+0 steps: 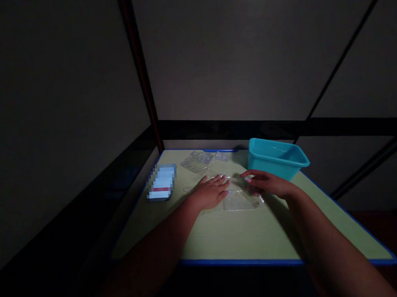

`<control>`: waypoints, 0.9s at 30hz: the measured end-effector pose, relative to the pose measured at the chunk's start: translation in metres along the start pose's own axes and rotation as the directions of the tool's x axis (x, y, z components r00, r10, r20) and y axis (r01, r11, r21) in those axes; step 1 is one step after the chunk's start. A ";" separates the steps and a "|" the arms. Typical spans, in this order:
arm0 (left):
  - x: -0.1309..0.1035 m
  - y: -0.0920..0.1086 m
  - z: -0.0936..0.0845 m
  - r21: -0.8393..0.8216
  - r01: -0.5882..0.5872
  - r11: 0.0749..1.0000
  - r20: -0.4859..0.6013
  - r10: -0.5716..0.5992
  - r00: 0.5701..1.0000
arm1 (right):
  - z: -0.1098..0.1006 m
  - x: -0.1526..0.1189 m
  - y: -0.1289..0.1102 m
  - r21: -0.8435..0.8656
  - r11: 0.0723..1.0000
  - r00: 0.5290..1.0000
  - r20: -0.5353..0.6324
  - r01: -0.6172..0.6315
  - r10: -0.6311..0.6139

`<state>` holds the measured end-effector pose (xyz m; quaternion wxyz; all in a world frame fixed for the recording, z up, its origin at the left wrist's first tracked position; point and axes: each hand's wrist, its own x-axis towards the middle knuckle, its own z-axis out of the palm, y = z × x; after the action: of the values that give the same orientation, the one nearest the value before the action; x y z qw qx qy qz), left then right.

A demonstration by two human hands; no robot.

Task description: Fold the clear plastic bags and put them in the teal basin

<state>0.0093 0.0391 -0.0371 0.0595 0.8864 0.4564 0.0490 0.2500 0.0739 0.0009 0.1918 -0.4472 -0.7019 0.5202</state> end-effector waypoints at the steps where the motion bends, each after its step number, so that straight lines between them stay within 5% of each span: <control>1: 0.000 0.000 0.001 -0.008 0.008 1.000 0.001 -0.008 1.000 | -0.001 -0.004 0.001 -0.001 1.000 0.999 0.043 0.017 -0.017; 3: 0.000 0.001 0.002 -0.025 0.011 1.000 0.002 -0.011 1.000 | -0.003 -0.013 0.005 -0.007 0.999 0.993 0.106 0.053 -0.052; 8: 0.002 0.001 0.003 -0.070 0.025 0.997 -0.011 -0.026 1.000 | -0.004 -0.030 0.020 0.042 0.990 0.989 0.049 0.138 -0.140; 15: 0.002 0.001 0.003 -0.099 0.037 0.994 -0.023 -0.040 0.999 | 0.004 -0.035 0.020 0.019 0.996 0.954 0.289 0.084 -0.085; 21: 0.002 -0.001 0.004 -0.092 0.037 0.995 -0.021 -0.039 0.999 | 0.012 -0.035 0.012 0.017 0.993 0.979 0.166 0.119 -0.120; 27: 0.002 0.005 0.003 -0.070 0.076 0.995 -0.022 -0.077 0.997 | 0.031 -0.031 0.009 0.047 0.991 0.963 0.236 0.123 -0.131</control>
<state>0.0146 0.0374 -0.0389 0.0864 0.8650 0.4888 0.0731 0.2471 0.0313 -0.0128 0.1462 -0.3325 -0.7388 0.5677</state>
